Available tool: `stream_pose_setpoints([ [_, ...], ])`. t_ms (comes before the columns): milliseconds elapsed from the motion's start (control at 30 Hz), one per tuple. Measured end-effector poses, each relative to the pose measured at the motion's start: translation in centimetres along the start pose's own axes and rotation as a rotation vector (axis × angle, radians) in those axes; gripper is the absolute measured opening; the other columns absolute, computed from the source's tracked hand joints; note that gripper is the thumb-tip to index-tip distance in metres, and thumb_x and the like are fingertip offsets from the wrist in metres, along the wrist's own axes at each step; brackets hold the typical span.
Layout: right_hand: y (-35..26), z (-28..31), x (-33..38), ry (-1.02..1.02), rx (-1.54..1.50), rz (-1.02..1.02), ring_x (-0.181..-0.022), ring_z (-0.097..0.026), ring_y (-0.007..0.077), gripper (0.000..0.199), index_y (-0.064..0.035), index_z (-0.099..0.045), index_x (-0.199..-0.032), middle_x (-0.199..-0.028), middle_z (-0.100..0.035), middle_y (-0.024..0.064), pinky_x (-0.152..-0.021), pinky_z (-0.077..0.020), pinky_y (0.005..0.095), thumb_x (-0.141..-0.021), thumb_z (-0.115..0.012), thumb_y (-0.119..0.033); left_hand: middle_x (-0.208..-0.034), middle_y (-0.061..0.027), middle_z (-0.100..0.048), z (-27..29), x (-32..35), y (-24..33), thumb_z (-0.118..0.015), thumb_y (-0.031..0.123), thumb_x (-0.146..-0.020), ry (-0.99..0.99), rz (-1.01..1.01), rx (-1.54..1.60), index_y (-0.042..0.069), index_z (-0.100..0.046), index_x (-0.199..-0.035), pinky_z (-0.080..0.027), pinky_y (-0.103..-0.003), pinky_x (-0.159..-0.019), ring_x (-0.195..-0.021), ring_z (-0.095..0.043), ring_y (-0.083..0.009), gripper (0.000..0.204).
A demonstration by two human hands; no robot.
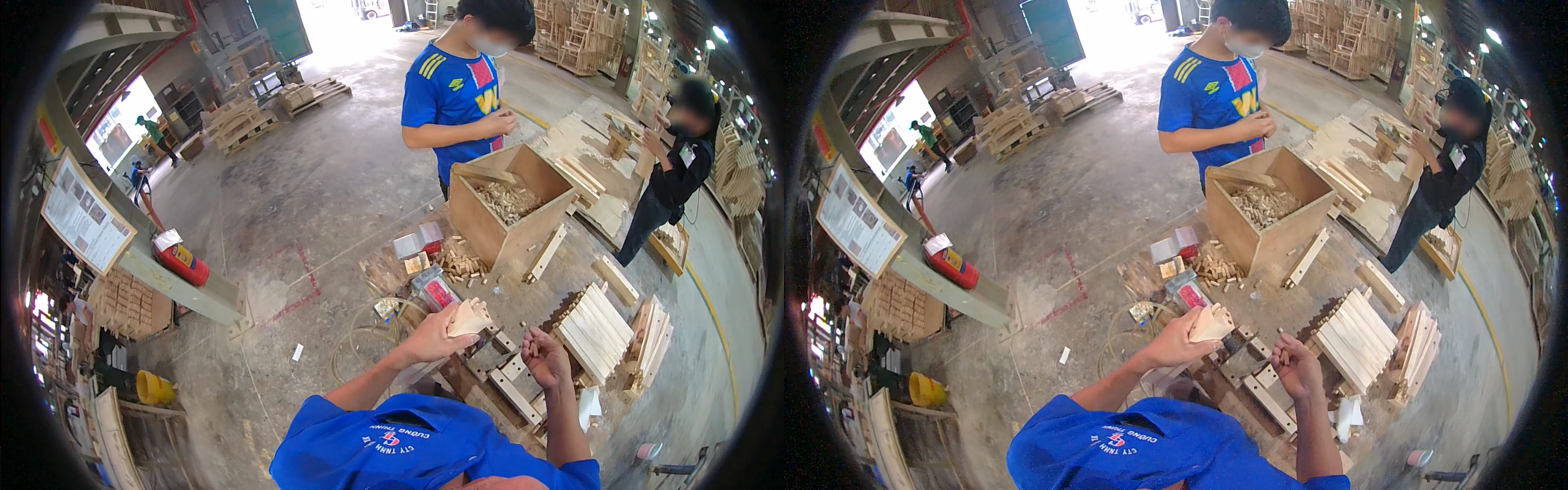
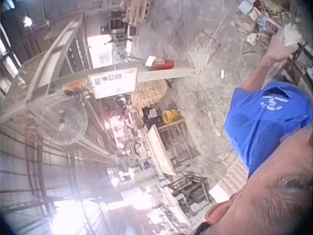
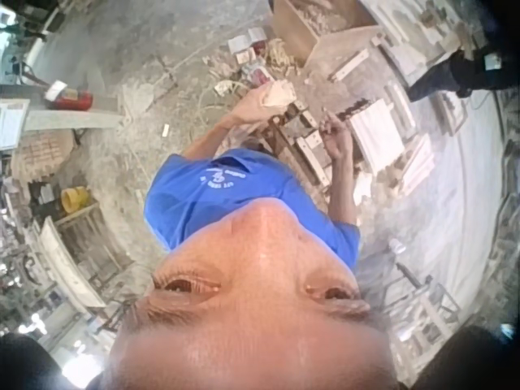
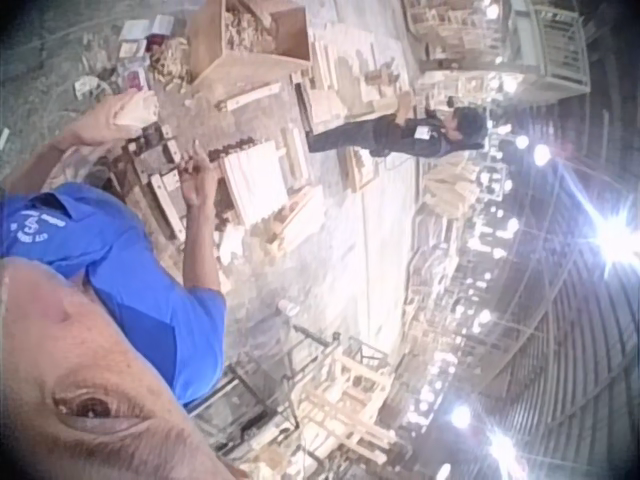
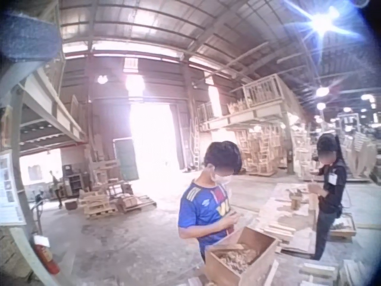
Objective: The person assembles small wooden components by inserting dowels into pre-drilled holes and stacking the finished pieces on the workbench. They handle wooden slats and dowels one at a time, aligning and pressing them together, then placing completed units into a growing stack.
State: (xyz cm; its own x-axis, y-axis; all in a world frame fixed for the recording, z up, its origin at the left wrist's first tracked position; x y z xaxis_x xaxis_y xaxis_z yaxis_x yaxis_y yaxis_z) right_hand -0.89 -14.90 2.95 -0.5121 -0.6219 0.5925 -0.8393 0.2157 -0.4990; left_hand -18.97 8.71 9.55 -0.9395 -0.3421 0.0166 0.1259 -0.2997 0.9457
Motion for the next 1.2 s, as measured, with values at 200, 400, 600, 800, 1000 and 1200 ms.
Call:
stream_pose_setpoints([
  [200,-0.6,-2.3,0.1,-0.172,0.171,0.112,-0.082,-0.071,0.0171,0.017,-0.0046,-0.060,-0.120,-0.105,-0.075,0.0132,-0.067,-0.0595,0.0272,-0.108,-0.062,-0.015,-0.113,-0.0158,-0.073,0.0,0.0,0.7,-0.082,0.040,-0.093,0.008,-0.054,0.021,-0.001,-0.053,-0.139,-0.055,-0.039,-0.091,-0.102,-0.070,-0.0199,0.068],
  [400,-0.5,-1.3,-0.1,-0.151,0.171,0.057,-0.065,-0.065,0.0107,0.017,-0.0103,-0.060,-0.115,-0.088,-0.070,0.0051,-0.049,-0.0497,0.0238,-0.109,-0.064,-0.025,-0.133,-0.0097,-0.067,-0.4,0.0,0.5,-0.084,0.026,-0.092,-0.071,-0.010,0.062,0.000,-0.051,-0.149,-0.050,-0.035,-0.105,-0.120,-0.063,-0.0156,0.071],
  [600,-1.8,-6.6,2.1,-0.208,0.519,0.139,-0.065,-0.050,0.0020,0.019,-0.0071,-0.070,-0.123,-0.095,-0.069,0.0011,-0.050,-0.0375,0.0188,-0.105,-0.067,-0.014,-0.121,-0.0066,-0.070,-0.3,0.6,1.5,-0.086,0.023,-0.091,-0.026,-0.081,0.079,0.001,-0.058,-0.138,-0.052,-0.033,-0.100,-0.110,-0.063,-0.0131,0.059],
  [800,-2.8,-10.1,3.4,-0.463,0.245,-0.035,-0.067,-0.052,0.0012,0.023,-0.0063,-0.069,-0.128,-0.095,-0.070,0.0000,-0.049,-0.0375,0.0178,-0.107,-0.063,-0.013,-0.117,-0.0059,-0.070,-1.1,0.6,3.2,-0.084,0.021,-0.092,-0.097,-0.030,0.137,0.002,-0.058,-0.135,-0.052,-0.032,-0.096,-0.107,-0.062,-0.0117,0.054],
  [1000,-2.7,-11.5,3.5,-0.489,0.687,0.298,-0.071,-0.054,0.0046,0.020,-0.0051,-0.070,-0.119,-0.088,-0.068,-0.0009,-0.060,-0.0443,0.0208,-0.111,-0.062,-0.021,-0.112,-0.0060,-0.070,-0.9,0.6,3.7,-0.084,0.022,-0.092,-0.120,-0.043,0.127,0.003,-0.058,-0.136,-0.053,-0.032,-0.093,-0.103,-0.063,-0.0119,0.055],
  [1200,-4.0,-13.8,5.0,-0.520,1.245,0.782,-0.076,-0.062,0.0143,0.013,-0.0030,-0.070,-0.113,-0.085,-0.068,0.0045,-0.069,-0.0511,0.0310,-0.106,-0.067,-0.014,-0.107,-0.0067,-0.071,-0.8,0.4,4.1,-0.085,0.027,-0.091,-0.161,-0.059,0.126,0.002,-0.058,-0.136,-0.054,-0.034,-0.089,-0.099,-0.065,-0.0133,0.059],
])
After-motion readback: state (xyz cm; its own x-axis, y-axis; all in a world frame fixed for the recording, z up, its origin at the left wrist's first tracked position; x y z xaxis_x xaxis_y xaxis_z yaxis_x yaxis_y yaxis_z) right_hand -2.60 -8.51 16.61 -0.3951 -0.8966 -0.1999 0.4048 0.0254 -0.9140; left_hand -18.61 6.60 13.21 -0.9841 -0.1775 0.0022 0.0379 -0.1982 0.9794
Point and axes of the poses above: each hand's wrist, its own x-axis away from the middle knuckle, its own z-axis out of the back of the hand, y = z × x, the point moved 4 cm from there along -x, towards the middle knuckle
